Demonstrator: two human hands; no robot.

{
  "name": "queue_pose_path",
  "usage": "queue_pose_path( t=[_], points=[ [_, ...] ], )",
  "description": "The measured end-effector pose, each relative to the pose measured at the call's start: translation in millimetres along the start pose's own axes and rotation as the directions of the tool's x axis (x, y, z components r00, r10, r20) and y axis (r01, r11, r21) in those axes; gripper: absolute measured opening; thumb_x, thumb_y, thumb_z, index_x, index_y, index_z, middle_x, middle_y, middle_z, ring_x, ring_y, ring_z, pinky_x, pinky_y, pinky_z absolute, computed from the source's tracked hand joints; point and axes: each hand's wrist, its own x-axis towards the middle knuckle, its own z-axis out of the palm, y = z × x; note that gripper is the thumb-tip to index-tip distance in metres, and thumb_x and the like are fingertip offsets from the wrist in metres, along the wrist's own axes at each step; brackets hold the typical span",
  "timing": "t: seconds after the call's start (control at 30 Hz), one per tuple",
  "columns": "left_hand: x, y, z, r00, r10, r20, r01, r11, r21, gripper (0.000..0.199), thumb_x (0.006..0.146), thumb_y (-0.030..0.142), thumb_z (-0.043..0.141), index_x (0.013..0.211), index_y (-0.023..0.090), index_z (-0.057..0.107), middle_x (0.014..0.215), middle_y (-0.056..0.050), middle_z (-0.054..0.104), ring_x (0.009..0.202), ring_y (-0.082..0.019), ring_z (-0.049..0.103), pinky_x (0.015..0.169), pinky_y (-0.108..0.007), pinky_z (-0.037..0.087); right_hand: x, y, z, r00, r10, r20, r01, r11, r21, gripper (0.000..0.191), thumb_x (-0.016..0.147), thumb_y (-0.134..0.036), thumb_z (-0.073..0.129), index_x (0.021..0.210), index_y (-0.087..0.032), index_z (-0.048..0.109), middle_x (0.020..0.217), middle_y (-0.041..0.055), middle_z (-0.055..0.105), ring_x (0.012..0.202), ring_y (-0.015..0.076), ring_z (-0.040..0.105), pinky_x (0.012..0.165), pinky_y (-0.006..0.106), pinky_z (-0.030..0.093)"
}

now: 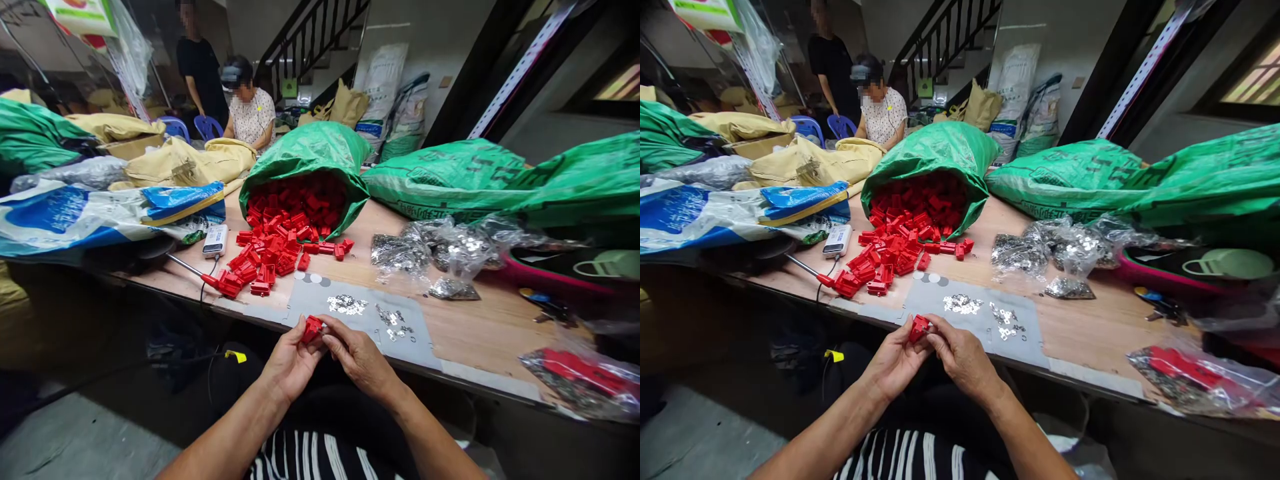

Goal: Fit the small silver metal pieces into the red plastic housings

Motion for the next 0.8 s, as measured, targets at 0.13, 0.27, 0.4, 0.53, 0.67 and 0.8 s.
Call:
queue_pose_path(
  t=[0.13,0.27,0.4,0.53,0.67,0.8],
  points=[
    [0,-3,-3.8,1.000,0.003,-0.005,-0.003,1.000,-0.015,0.019,0.092,0.019,0.051,0.083,0.009,0.065,0.083,-0.009,0.072,0.074,-0.015,0.069,0.079,-0.030,0.056,0,1,0,1.000,-0.021,-0.017,0.021,1.000,0.007,0.035,0.095,-0.032,0.043,0.129,-0.027,0.053,0.118,0.0038,0.067,0.102,0.0190,0.065,0.088,0.030,0.049],
    [0,-6,-8.8,1.000,0.019,0.015,-0.019,1.000,0.006,0.017,0.090,0.020,0.053,0.082,0.010,0.063,0.083,-0.009,0.071,0.076,-0.016,0.069,0.083,-0.032,0.055,-2,3,2,0.999,-0.017,-0.037,0.016,1.000,-0.009,0.032,0.095,-0.031,0.044,0.124,-0.025,0.056,0.116,0.0044,0.068,0.102,0.0194,0.065,0.089,0.031,0.049],
    [0,-9,-12.7,0.998,0.024,0.063,-0.026,0.999,0.034,0.012,0.088,0.021,0.058,0.081,0.011,0.062,0.085,-0.008,0.070,0.079,-0.016,0.069,0.089,-0.034,0.053,-4,6,5,0.997,-0.021,-0.071,0.018,0.999,-0.037,0.031,0.095,-0.031,0.043,0.121,-0.023,0.058,0.114,0.0050,0.069,0.102,0.0199,0.065,0.089,0.031,0.049],
    [-2,-13,-14.6,0.995,0.008,0.100,-0.011,0.999,0.036,0.010,0.086,0.020,0.060,0.081,0.011,0.062,0.085,-0.009,0.070,0.086,-0.020,0.069,0.096,-0.042,0.049,-5,8,6,0.991,-0.013,-0.135,0.017,0.999,0.029,0.030,0.096,-0.032,0.040,0.107,-0.021,0.065,0.100,0.0054,0.071,0.089,0.0179,0.066,0.081,0.027,0.050],
    [-3,-14,-15.4,0.997,0.001,0.078,-0.006,0.999,0.054,0.009,0.084,0.020,0.063,0.081,0.011,0.061,0.085,-0.008,0.070,0.085,-0.020,0.069,0.095,-0.041,0.049,-7,8,5,0.995,0.007,-0.095,0.006,0.991,0.136,0.031,0.097,-0.034,0.038,0.105,-0.020,0.064,0.096,0.0050,0.069,0.085,0.0167,0.064,0.079,0.025,0.048],
    [-5,-20,-20.3,0.999,0.008,0.036,-0.013,0.991,0.134,0.015,0.080,0.022,0.068,0.074,0.014,0.057,0.079,-0.003,0.067,0.077,-0.015,0.067,0.081,-0.030,0.052,-17,7,5,0.997,0.073,-0.011,-0.070,0.985,0.157,0.022,0.091,-0.036,0.052,0.106,-0.021,0.060,0.077,-0.0005,0.063,0.070,0.0143,0.057,0.068,0.023,0.044]
  ],
)
